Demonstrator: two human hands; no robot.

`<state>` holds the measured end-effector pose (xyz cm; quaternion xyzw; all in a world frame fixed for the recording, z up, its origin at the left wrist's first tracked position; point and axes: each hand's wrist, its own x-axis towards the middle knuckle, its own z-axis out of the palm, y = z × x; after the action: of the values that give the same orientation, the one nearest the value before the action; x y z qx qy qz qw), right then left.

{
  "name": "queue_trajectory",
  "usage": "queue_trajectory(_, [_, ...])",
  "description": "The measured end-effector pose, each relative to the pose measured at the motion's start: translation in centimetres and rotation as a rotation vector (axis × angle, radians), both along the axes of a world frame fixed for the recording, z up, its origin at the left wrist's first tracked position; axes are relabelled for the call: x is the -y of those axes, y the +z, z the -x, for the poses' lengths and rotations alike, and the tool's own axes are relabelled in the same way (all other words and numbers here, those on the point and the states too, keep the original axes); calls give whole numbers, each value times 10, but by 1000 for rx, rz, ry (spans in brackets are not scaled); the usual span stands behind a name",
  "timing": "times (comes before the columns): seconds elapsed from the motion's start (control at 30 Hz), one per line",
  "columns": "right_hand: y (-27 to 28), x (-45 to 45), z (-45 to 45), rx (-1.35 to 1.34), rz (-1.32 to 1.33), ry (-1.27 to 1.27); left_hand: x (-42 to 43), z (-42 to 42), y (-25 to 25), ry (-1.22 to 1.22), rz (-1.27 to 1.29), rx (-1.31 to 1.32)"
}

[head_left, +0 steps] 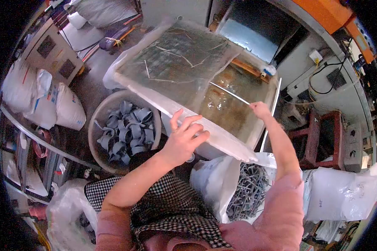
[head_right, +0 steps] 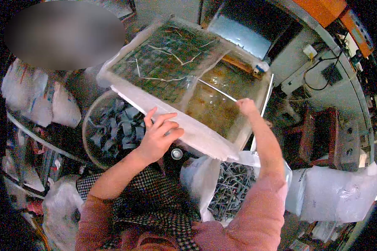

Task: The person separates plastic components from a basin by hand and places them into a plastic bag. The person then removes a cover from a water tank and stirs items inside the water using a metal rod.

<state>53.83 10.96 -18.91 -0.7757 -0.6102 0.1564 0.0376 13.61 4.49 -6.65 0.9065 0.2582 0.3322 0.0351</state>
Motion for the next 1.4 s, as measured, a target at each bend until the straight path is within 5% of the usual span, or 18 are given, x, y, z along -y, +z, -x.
queue_trajectory(0.2, [128, 84, -40, 104, 10, -85, 1, 8, -7, 1, 5, 16])
queue_trajectory(0.37, [173, 152, -78, 75, 73, -171, 1, 5, -5, -7, -20, 28])
queue_trajectory(0.63, [122, 153, -75, -94, 163, -212, 4, 7, 0, -3, -20, 26])
queue_trajectory(0.93, [22, 88, -41, -101, -35, -22, 3, 2, -7, 9, -21, 62])
queue_trajectory(1.07, [-10, 49, -11, -154, 121, -114, 4, -1, -6, 8, -34, -15])
queue_trajectory(1.13, [-31, 44, -7, -46, -149, 62, 9, -5, 10, 77, -71, -35])
queue_trajectory(1.23, [-46, 56, -26, 213, 18, 437, 14, 15, 20, 201, -103, -82])
queue_trajectory(1.27, [-58, 61, -36, 0, 234, 238, 16, 28, 20, 213, -66, -51])
queue_trajectory(1.33, [-86, 89, -46, -855, 260, -672, 18, 66, 13, 297, -23, -73])
queue_trajectory(1.4, [-101, 99, -71, -741, 359, -667, 16, 117, 2, 459, 26, -142])
